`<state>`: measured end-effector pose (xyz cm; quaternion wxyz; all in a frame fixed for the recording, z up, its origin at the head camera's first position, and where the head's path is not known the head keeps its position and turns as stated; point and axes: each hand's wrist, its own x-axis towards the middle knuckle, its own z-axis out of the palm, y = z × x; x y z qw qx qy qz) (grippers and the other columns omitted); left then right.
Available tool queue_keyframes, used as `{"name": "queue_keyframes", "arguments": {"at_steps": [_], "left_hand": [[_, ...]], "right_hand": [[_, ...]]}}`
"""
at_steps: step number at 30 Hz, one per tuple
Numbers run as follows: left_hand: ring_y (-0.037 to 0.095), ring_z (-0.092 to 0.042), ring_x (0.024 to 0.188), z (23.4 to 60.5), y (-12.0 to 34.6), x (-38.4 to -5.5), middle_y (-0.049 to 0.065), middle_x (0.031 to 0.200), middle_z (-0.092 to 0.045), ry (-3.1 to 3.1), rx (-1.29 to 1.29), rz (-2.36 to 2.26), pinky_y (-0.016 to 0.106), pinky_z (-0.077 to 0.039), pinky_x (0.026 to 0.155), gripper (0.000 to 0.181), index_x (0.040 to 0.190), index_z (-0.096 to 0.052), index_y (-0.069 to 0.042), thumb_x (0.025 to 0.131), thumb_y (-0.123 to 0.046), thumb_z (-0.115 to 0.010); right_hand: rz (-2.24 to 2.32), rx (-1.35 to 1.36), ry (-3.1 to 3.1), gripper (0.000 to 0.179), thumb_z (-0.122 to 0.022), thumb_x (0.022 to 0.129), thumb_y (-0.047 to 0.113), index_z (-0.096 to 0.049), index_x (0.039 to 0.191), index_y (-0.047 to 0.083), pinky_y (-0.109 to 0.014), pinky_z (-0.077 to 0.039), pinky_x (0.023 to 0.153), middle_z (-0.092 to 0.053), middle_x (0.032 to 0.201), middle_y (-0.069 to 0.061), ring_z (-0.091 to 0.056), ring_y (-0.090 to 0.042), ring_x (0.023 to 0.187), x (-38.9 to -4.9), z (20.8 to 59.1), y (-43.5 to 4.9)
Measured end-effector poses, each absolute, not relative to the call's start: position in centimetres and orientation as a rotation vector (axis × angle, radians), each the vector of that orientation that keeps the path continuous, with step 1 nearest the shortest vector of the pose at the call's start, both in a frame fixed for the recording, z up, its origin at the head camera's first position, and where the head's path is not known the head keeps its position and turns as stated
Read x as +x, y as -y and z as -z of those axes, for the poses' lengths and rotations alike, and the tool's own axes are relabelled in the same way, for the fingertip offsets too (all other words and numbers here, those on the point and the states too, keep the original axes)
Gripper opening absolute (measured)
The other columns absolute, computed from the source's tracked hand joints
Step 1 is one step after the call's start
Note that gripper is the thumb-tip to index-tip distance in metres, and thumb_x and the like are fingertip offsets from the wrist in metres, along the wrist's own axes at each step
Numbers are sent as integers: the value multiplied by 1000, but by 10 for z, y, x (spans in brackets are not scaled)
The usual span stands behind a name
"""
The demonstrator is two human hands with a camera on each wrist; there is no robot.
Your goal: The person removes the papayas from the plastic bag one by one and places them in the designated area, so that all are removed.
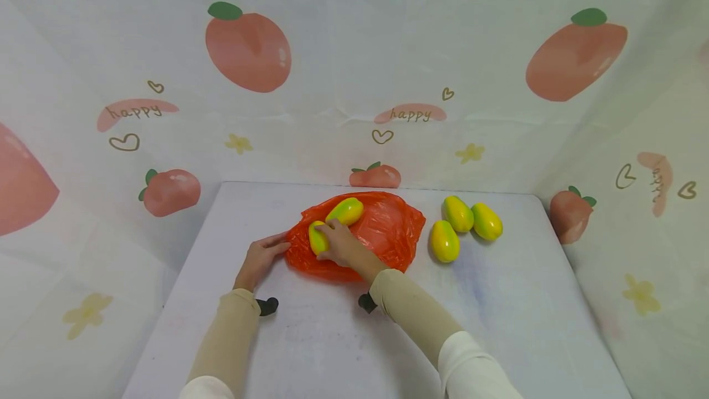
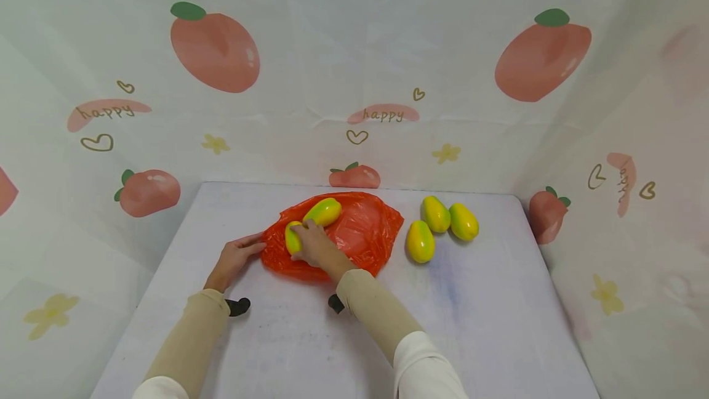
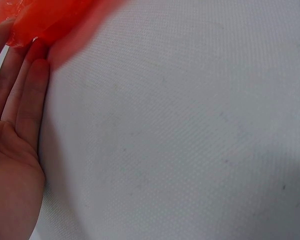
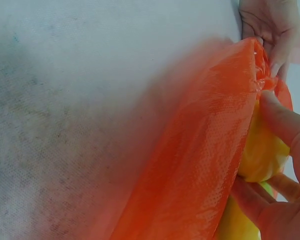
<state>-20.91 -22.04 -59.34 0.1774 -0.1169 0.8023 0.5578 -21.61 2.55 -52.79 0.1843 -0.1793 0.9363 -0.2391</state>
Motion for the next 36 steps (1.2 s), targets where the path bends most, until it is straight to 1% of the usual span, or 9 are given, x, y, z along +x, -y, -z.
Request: {"name": "queue_keyframes", "arguments": {"at_steps": [9, 16, 19, 26, 32, 36], "left_hand": [[28, -36, 153, 595, 221, -210, 3, 157, -51, -2249, -339, -1605, 52, -29, 127, 51, 146, -58, -23, 97, -40, -66], [28, -39, 151, 594, 221, -210, 4, 157, -52, -2244, -341, -1628, 50, -31, 126, 52, 146, -58, -21, 97, -38, -68], [28, -39, 151, 594, 221, -210, 4, 156, -52, -2249, -333, -1622, 51, -31, 126, 53, 146, -58, -22, 97, -39, -68], [28, -41, 150, 595, 221, -209, 6, 149, -60, -2257, -334, -1626, 51, -31, 126, 51, 145, -59, -22, 97, -37, -68], [29, -37, 152, 595, 220, -210, 5, 152, -57, -2270, -327, -1588, 54, -28, 127, 52, 146, -58, -24, 98, -39, -66], [29, -38, 152, 594, 220, -210, 5, 151, -58, -2268, -328, -1595, 54, -29, 127, 51, 146, -58, -24, 98, -38, -66]], "right_hand": [[702, -483, -2612, 71, -76, 92, 36, -43, 154, 28, -44, -50, 114, -42, 155, -7, -46, -24, 139, -215, 527, -28], [773, -477, -2580, 68, -74, 94, 34, -44, 155, 26, -44, -48, 115, -43, 154, -6, -47, -24, 138, -215, 523, -31], [810, -457, -2565, 68, -74, 94, 34, -44, 154, 26, -44, -48, 115, -44, 155, -6, -47, -23, 138, -215, 521, -34], [864, -438, -2551, 67, -72, 94, 34, -44, 155, 28, -43, -50, 113, -45, 153, -4, -49, -22, 135, -212, 519, -44], [962, -437, -2536, 66, -73, 92, 30, -47, 153, 26, -44, -51, 111, -48, 150, -5, -49, -24, 133, -209, 516, -52], [977, -454, -2542, 66, -73, 92, 31, -47, 153, 27, -43, -52, 110, -48, 149, -4, -49, -23, 132, -209, 516, -56]]}}
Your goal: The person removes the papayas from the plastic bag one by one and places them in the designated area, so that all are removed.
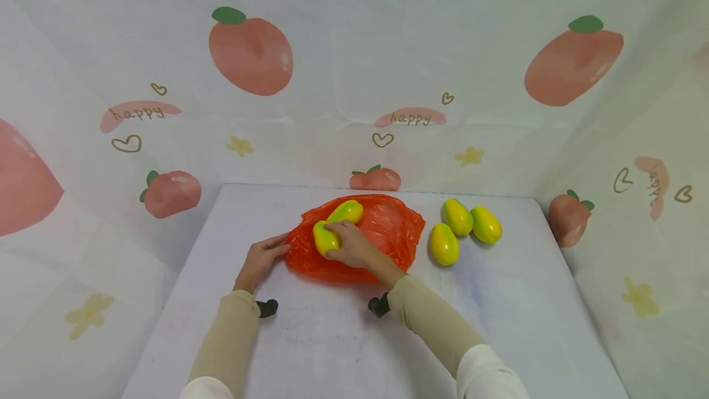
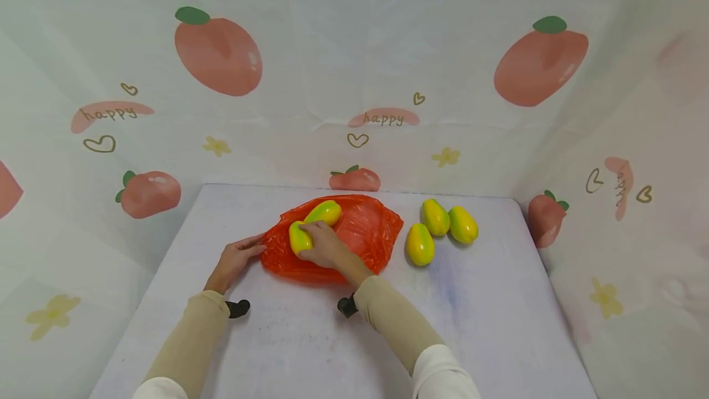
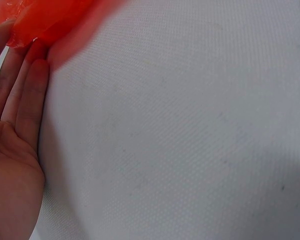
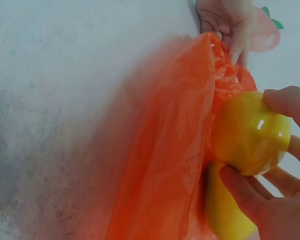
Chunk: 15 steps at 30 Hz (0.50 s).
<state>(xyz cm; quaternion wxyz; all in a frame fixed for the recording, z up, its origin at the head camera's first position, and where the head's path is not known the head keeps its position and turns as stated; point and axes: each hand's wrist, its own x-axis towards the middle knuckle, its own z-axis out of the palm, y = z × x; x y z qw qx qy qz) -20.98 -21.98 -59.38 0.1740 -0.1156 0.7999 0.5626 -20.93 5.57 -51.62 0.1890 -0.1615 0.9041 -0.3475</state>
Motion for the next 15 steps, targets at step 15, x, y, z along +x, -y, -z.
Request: {"name": "queue_keyframes", "arguments": {"at_steps": [15], "left_hand": [[29, -37, 152, 595, 219, -209, 4, 153, -56, -2269, -338, -1590, 56, -27, 127, 51, 144, -60, -22, 97, -39, -67]], "right_hand": [[1003, -527, -2599, 66, -71, 94, 33, -44, 154, 28, -44, -53, 109, -43, 153, -2, -47, -23, 135, -205, 503, -71]]}}
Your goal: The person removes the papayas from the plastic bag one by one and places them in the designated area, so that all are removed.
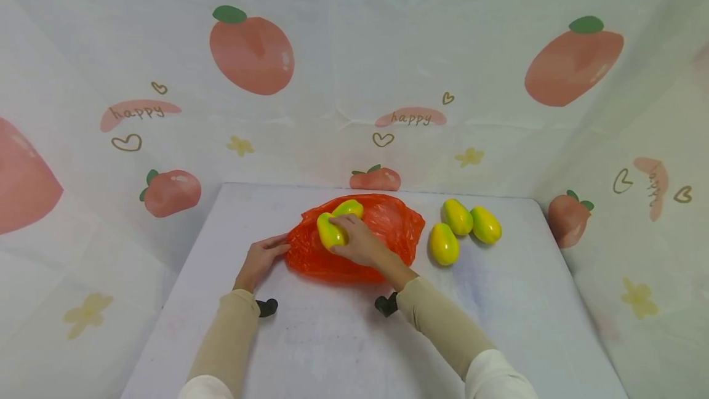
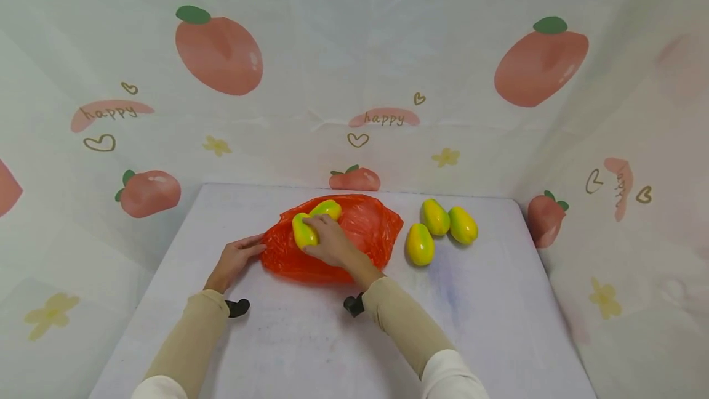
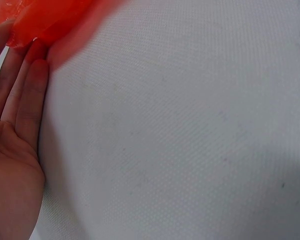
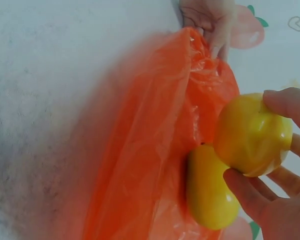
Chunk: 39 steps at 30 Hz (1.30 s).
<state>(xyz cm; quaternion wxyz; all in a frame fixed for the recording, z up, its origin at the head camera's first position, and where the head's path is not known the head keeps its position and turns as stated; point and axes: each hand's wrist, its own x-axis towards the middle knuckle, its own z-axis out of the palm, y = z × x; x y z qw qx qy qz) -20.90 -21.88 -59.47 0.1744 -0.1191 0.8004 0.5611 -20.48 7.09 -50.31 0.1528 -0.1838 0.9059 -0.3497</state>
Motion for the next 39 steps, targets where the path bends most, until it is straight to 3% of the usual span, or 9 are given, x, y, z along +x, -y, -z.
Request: {"name": "queue_keyframes", "arguments": {"at_steps": [25, 39], "left_hand": [[27, -41, 150, 594, 221, -209, 4, 154, -55, -2261, -325, -1622, 51, -33, 126, 51, 144, -60, -22, 97, -38, -69], [27, -44, 148, 596, 222, -209, 7, 150, -59, -2259, -319, -1660, 50, -33, 125, 53, 144, -60, -19, 95, -37, -71]], "right_hand": [[1062, -453, -2725, 65, -74, 93, 30, -46, 153, 29, -47, -52, 111, -44, 156, -1, -48, -24, 139, -191, 502, -127], [1099, -377, -2809, 67, -77, 91, 31, -49, 151, 22, -52, -50, 111, -43, 157, -6, -48, -31, 141, -186, 495, -164]]}}
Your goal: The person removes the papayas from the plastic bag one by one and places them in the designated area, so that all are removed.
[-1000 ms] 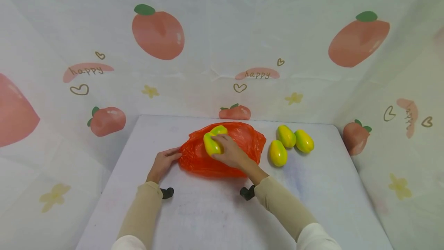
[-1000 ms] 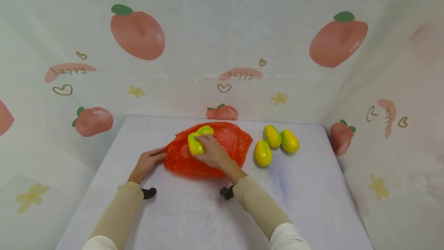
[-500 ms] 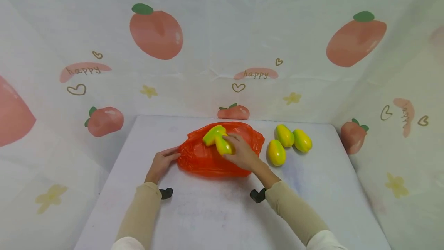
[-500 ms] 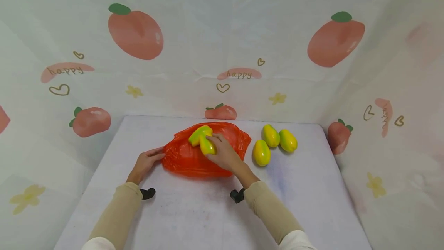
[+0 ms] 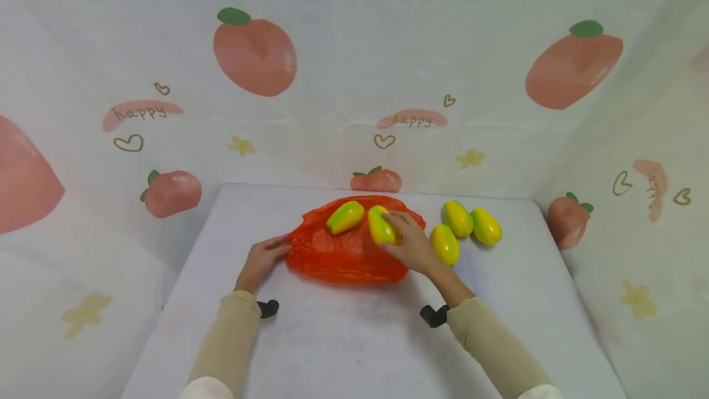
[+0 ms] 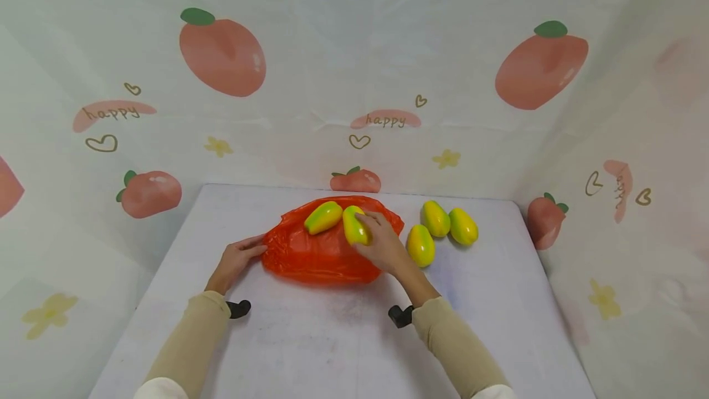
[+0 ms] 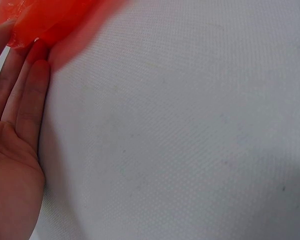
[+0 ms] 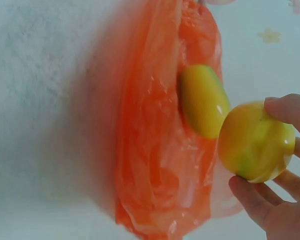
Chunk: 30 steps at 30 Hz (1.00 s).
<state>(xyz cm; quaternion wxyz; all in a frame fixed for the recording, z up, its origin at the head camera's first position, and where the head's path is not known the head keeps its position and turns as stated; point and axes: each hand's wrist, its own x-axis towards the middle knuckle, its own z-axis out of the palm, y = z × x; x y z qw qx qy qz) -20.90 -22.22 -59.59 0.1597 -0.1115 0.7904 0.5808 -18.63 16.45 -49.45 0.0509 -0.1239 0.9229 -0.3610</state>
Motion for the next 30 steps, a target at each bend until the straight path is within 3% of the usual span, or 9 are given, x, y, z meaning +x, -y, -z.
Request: {"name": "queue_keyframes", "arguments": {"at_steps": [16, 22, 30], "left_hand": [[27, -49, 144, 598, 221, -209, 7, 148, -61, -2267, -322, -1664, 48, -37, 124, 51, 144, -60, -19, 97, -36, -69], [27, -48, 145, 595, 221, -208, 7, 148, -60, -2270, -320, -1658, 49, -37, 124, 51, 145, -59, -20, 97, -36, -69], [27, -50, 144, 596, 220, -206, 6, 148, -60, -2275, -309, -1668, 48, -39, 123, 49, 144, -60, -20, 97, -34, -69]], "right_hand": [[1109, -298, -2880, 68, -76, 91, 27, -48, 152, 14, -51, -56, 104, -41, 158, -15, -51, -36, 138, -176, 485, -203], [1108, -214, -2880, 68, -74, 92, 25, -45, 153, 17, -53, -53, 107, -38, 161, -12, -47, -36, 141, -174, 483, -218], [1119, -184, -2966, 68, -75, 91, 19, -47, 152, 13, -56, -52, 106, -40, 157, -19, -45, -41, 141, -167, 480, -239]]}}
